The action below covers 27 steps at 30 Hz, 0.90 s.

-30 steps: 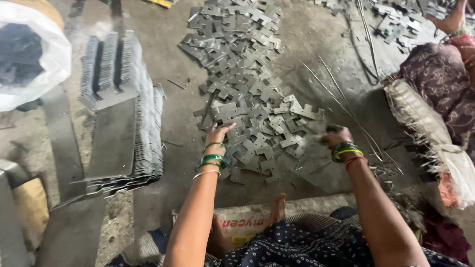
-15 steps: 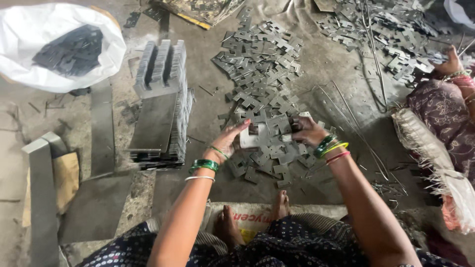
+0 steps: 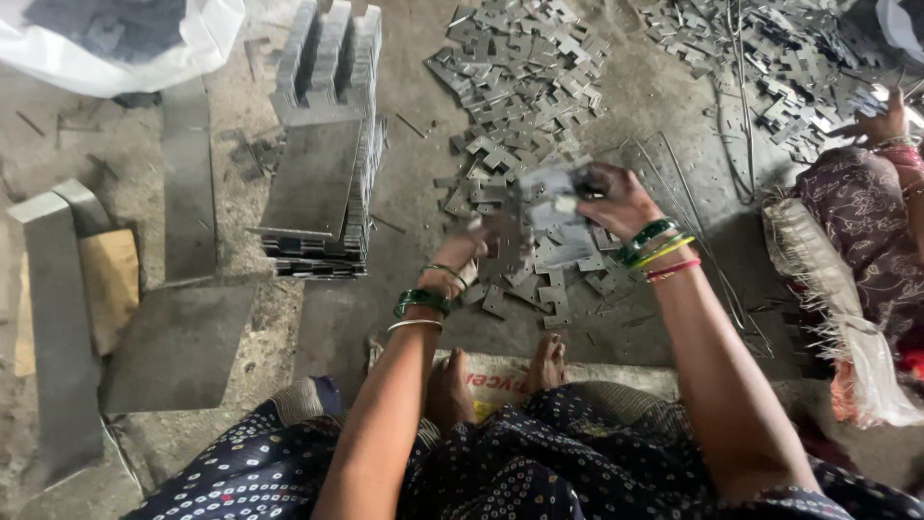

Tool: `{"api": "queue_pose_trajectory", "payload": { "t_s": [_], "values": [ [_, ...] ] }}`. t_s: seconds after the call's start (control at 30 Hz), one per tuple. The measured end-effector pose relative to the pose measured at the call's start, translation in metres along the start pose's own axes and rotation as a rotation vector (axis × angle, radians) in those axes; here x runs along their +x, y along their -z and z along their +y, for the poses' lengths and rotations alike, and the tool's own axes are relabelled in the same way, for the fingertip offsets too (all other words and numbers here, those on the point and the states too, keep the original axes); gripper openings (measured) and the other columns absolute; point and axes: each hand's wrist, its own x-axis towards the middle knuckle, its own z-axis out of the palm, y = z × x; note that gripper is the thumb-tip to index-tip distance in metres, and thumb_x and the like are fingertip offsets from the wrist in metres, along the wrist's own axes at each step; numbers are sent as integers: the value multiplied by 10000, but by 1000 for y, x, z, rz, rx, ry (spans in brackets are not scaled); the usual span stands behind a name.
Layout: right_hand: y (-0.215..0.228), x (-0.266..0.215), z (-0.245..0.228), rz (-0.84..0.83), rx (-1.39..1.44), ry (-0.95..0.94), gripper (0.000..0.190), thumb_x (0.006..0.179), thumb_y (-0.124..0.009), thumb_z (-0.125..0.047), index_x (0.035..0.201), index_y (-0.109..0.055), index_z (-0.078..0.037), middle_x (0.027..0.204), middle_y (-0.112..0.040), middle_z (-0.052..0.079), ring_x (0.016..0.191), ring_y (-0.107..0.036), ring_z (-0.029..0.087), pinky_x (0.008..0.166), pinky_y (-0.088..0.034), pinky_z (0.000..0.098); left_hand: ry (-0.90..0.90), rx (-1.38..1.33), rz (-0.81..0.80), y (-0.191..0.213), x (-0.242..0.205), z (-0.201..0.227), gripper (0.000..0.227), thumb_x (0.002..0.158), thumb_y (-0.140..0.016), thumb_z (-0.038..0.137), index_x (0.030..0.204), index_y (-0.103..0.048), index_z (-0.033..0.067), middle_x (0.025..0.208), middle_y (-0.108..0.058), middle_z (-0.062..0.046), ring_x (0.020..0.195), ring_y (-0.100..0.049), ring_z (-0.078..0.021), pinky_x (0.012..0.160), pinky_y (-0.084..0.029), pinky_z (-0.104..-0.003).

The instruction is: The person sits on the floor and repeatedly picks up small metal brackets from a large pile, aligns them, and stacks them into neat columns. The person occasionally uses a thin metal rod to move brackets around. The task continues with the same repetitive stacking motion throughout the clip.

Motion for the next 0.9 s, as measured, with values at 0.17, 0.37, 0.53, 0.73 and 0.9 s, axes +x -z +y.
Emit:
{"api": "queue_pose_trajectory", "payload": {
  "t_s": [0.17,0.37,0.53,0.73,0.9],
  "values": [
    [-43,20,59,197,-102,-216,389,850,-704,-236,1217,-712,-107,1027,-777,167,810,-741,266,669,-620,351,29,590,256,15,9,-3,1051,864,-755,621,1596,-294,25,1581,-404,-233,1434,-420,-327,1176,-338,-380],
    [-109,-9,199,55,-739,-569,670,791,-816,-559,1230,-661,-76,1156,-695,178,1049,-686,325,879,-582,446,-78,44,151,39,15,-27,1050,780,-810,477,1566,-299,6,1573,-442,-216,1432,-452,-299,1156,-380,-382],
    [-107,10,237,91,-617,-502,644,704,-868,-390,1281,-721,-145,1235,-730,153,1112,-704,275,972,-570,363,-42,37,212,57,33,-34,1057,730,-838,418,1550,-317,0,1571,-465,-202,1427,-461,-285,1141,-398,-397],
    [-83,59,151,45,-204,-323,541,775,-736,-316,1278,-650,-137,1087,-778,92,863,-757,218,711,-646,354,0,81,180,78,51,-43,1194,780,-564,839,1626,-238,62,1686,-244,-107,1537,-221,-209,1220,-186,-377],
    [-140,62,93,-4,-698,-70,409,805,-688,-297,1183,-689,-141,1005,-755,87,834,-720,224,689,-615,388,73,-104,187,87,45,-33,1220,700,-471,920,1613,-299,129,1664,-330,-98,1517,-312,-253,1202,-256,-410]
  ]
}}
